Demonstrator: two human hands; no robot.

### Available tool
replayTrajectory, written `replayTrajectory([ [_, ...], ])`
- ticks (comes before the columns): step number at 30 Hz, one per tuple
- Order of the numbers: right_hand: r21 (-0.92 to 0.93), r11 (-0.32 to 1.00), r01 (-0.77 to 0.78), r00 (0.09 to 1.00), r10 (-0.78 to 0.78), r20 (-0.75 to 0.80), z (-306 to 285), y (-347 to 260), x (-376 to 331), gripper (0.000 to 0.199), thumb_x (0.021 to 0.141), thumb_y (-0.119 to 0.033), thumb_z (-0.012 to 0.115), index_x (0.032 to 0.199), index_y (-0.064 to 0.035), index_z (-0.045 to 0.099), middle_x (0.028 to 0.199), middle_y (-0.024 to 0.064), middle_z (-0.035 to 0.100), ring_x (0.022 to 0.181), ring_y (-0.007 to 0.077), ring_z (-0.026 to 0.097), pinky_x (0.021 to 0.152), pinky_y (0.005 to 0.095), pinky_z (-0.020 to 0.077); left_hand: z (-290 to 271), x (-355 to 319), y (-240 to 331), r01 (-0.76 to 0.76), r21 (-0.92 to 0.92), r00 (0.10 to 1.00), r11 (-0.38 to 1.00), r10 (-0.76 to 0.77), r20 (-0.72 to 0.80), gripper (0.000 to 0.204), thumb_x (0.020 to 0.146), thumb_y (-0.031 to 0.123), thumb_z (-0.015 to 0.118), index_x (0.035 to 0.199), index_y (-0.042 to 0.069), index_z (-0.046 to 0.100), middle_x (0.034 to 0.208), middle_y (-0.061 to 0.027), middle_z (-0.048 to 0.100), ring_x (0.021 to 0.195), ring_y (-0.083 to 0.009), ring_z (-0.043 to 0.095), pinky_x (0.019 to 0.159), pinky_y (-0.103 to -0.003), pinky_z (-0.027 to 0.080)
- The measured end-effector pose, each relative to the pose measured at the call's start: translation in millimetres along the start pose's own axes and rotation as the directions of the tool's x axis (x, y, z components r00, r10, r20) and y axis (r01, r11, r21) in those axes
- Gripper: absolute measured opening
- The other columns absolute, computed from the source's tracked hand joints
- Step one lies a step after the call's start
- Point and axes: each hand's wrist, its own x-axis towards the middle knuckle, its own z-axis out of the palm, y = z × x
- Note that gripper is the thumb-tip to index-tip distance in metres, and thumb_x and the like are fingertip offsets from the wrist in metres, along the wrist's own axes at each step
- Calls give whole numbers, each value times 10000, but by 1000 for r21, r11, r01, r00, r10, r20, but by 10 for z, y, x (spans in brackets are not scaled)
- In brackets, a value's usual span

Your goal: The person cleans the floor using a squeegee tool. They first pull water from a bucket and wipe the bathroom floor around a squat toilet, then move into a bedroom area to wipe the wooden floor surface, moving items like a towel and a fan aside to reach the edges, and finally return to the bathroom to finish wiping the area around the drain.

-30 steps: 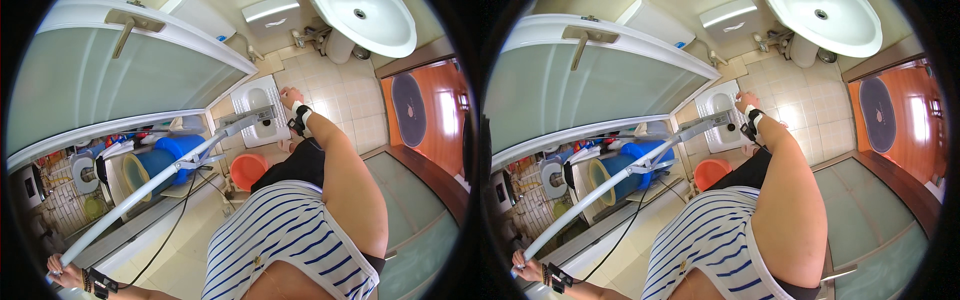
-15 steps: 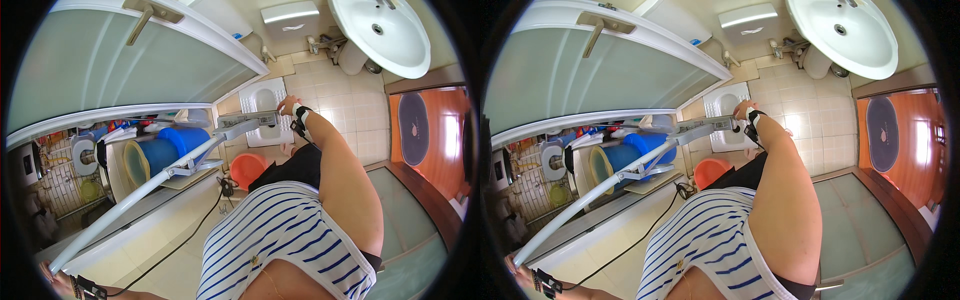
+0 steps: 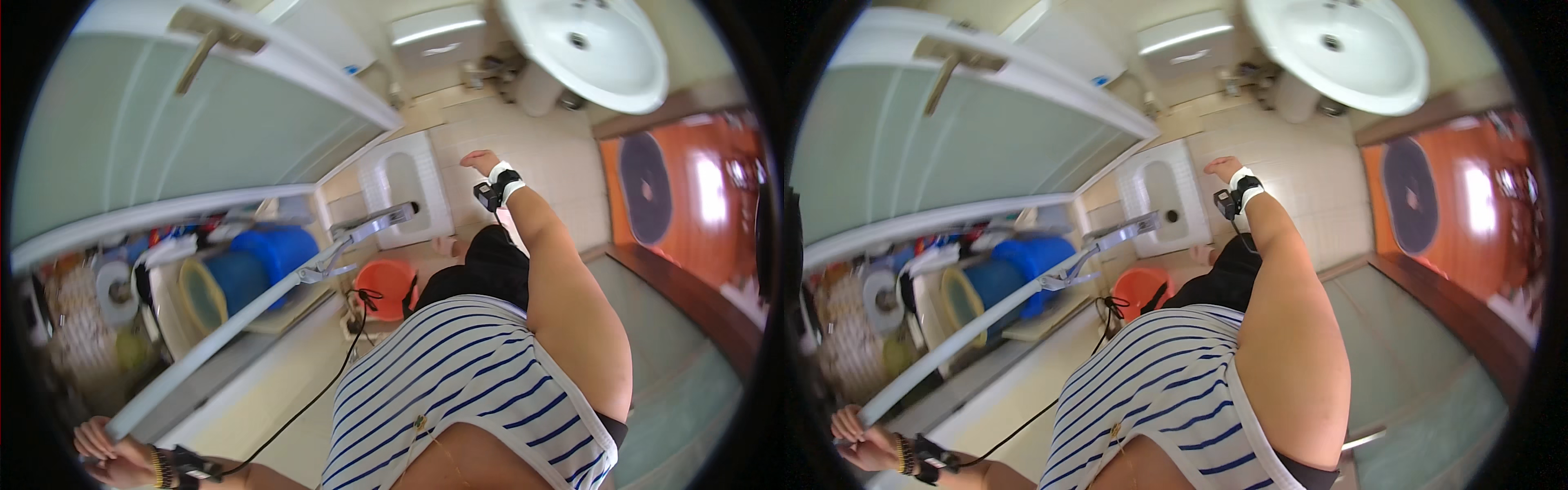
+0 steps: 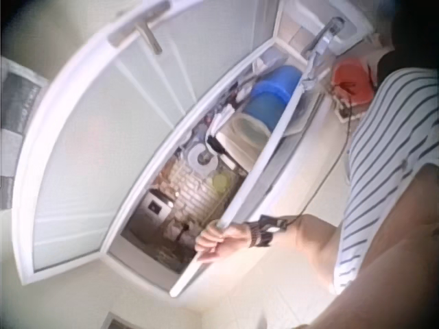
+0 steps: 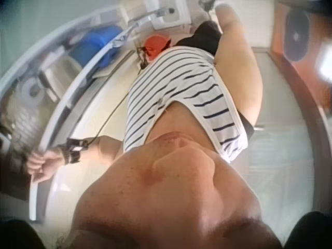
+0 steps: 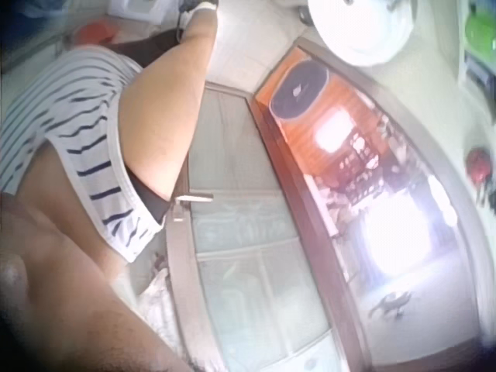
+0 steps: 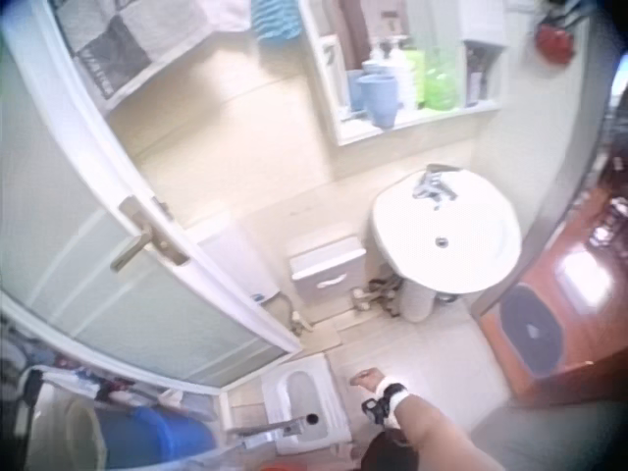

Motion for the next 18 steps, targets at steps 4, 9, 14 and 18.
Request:
replayTrajectory([
  [4, -9, 995, -103, 973, 99, -207, -823, 308, -699, 235, 657, -287, 639, 782, -89, 670, 764, 87, 644, 704, 187, 593, 699, 295, 466, 295, -72, -1583, -57, 32, 998, 998, 57, 10, 247, 907, 236, 349, 832, 11, 420, 567, -13, 275, 480, -92, 267, 460, -222, 245],
  [9, -136, 824, -550, 657, 327, -679, -1917, 1177, -2204, 244, 682, -255, 591, 791, -45, 649, 818, 182, 619, 769, 315, 596, 713, 367, 474, 1586, -219, -3045, 130, 121, 990, 984, -136, 43, 259, 881, 289, 455, 793, 47, 427, 551, 0, 315, 464, -81, 298, 431, -210, 264],
  [14, 126, 595, -794, 342, 609, -715, -2703, 1493, -3165, 277, 745, -148, 474, 944, -28, 625, 1025, 201, 574, 986, 341, 543, 821, 389, 452, 3367, -345, -3248, 127, 48, 953, 991, -135, 272, 315, 852, 333, 516, 758, 60, 391, 530, 8, 291, 459, -84, 301, 426, -216, 260],
  [18, 20, 613, -790, 354, 482, -801, -3539, 1776, -3752, 241, 742, -192, 514, 901, -66, 644, 967, 141, 612, 880, 310, 590, 788, 374, 467, 4779, -687, -3416, 236, -76, 872, 969, -176, 457, 363, 802, 367, 579, 742, 77, 370, 579, -3, 310, 481, -93, 310, 437, -226, 269],
])
